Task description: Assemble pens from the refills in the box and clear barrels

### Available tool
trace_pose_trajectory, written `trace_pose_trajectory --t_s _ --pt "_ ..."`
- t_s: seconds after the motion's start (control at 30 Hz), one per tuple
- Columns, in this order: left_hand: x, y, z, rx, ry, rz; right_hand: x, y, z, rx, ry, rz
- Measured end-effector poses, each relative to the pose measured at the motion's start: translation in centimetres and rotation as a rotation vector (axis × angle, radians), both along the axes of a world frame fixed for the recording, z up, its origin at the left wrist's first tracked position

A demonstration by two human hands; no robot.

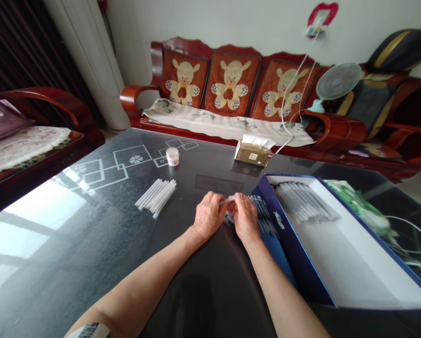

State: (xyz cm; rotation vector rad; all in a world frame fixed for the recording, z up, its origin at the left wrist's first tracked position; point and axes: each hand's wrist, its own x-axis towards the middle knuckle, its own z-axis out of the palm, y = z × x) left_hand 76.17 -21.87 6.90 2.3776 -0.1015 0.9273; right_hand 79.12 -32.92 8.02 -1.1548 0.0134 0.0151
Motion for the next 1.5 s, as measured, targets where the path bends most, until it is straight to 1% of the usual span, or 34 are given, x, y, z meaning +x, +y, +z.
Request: trace_pose_trajectory --t_s 0.1,0.13,0.2,0.27,0.33,0.4,0.43,0.47,0.5,0.53,0.6,0.67,0.73,0.8,0.87,0.97,1.07,1.17,1.23,1.3,1.43,1.5 --pt "-0.1 0.2 0.1 0.115 -0.011 0.021 -0.3 0.3 0.0 -0.001 0.037 -0.077" --pt "-0.1 0.2 0.1 0.133 -0.006 0.020 -0.4 0.4 -0.1 0.006 0.038 -0.090" --pt "0.0 0.2 0.1 0.121 0.012 -0.003 -0.4 0.5 -0.1 0.025 0.016 -0.091" --pt "0.0 0.1 0.0 0.051 0.035 -0.062 -0.2 0.2 0.1 0.047 -0.014 -0.076" --pt "0.1 0.2 0.1 -0.063 0.078 -0.125 0.5 -0.7 0.5 0.081 -0.030 -0.100" --pt "0.1 0.4 0.1 -0.184 0.149 -0.155 1.5 -2.0 0.9 0.116 -0.049 -0.172" --pt "0.1 0.6 0.1 -0.233 0.175 -0.151 2.0 -2.8 1.1 0.116 -0.073 -0.215" --pt "0.2 0.8 0.1 -0.266 0.183 -0.137 2.4 -3.6 1.1 0.083 -0.108 -0.253" --pt "0.2 1.0 0.1 -0.279 0.167 -0.120 2.8 -4.3 1.1 0.000 -0.150 -0.293" --pt "0.2 1.2 0.0 -0.275 0.128 -0.104 2.9 -4.8 0.9 -0.132 -0.202 -0.329" --pt "0.2 1.4 -0.4 -0.234 0.033 -0.079 2.9 -5.5 0.3 -0.495 -0.341 -0.383" --pt "0.2 1.5 -0.8 -0.183 -0.027 -0.076 2.5 -5.7 -0.5 -0.876 -0.488 -0.403" --pt "0.2 1.5 -1.1 -0.151 -0.047 -0.081 2.1 -5.5 -1.4 -1.168 -0.571 -0.413" --pt "0.3 1.4 -1.2 -0.140 -0.051 -0.080 1.7 -5.2 -2.2 -1.348 -0.577 -0.423" --pt "0.4 1.2 -1.1 -0.134 -0.049 -0.077 1.5 -5.1 -2.8 -1.433 -0.570 -0.436" --pt "0.8 0.9 -0.8 -0.100 -0.031 -0.082 1.5 -5.0 -3.2 -1.457 -0.590 -0.443" --pt "1.0 0.9 -0.3 -0.015 0.041 -0.079 1.7 -5.1 -3.5 -1.461 -0.567 -0.438" --pt "0.7 2.5 0.7 0.095 0.139 -0.030 2.0 -5.1 -3.7 -1.454 -0.549 -0.419" --pt "0.2 4.8 1.6 0.147 0.197 0.048 2.0 -5.2 -3.7 -1.440 -0.586 -0.400" --pt "-0.3 7.9 2.7 0.172 0.258 0.163 1.9 -5.2 -3.6 -1.429 -0.637 -0.394" --pt "-0.9 14.6 4.4 0.144 0.413 0.422 0.9 -5.3 -3.5 -1.427 -0.728 -0.389" --pt "-0.9 17.0 4.8 0.119 0.520 0.512 0.3 -5.2 -3.6 -1.422 -0.767 -0.366"
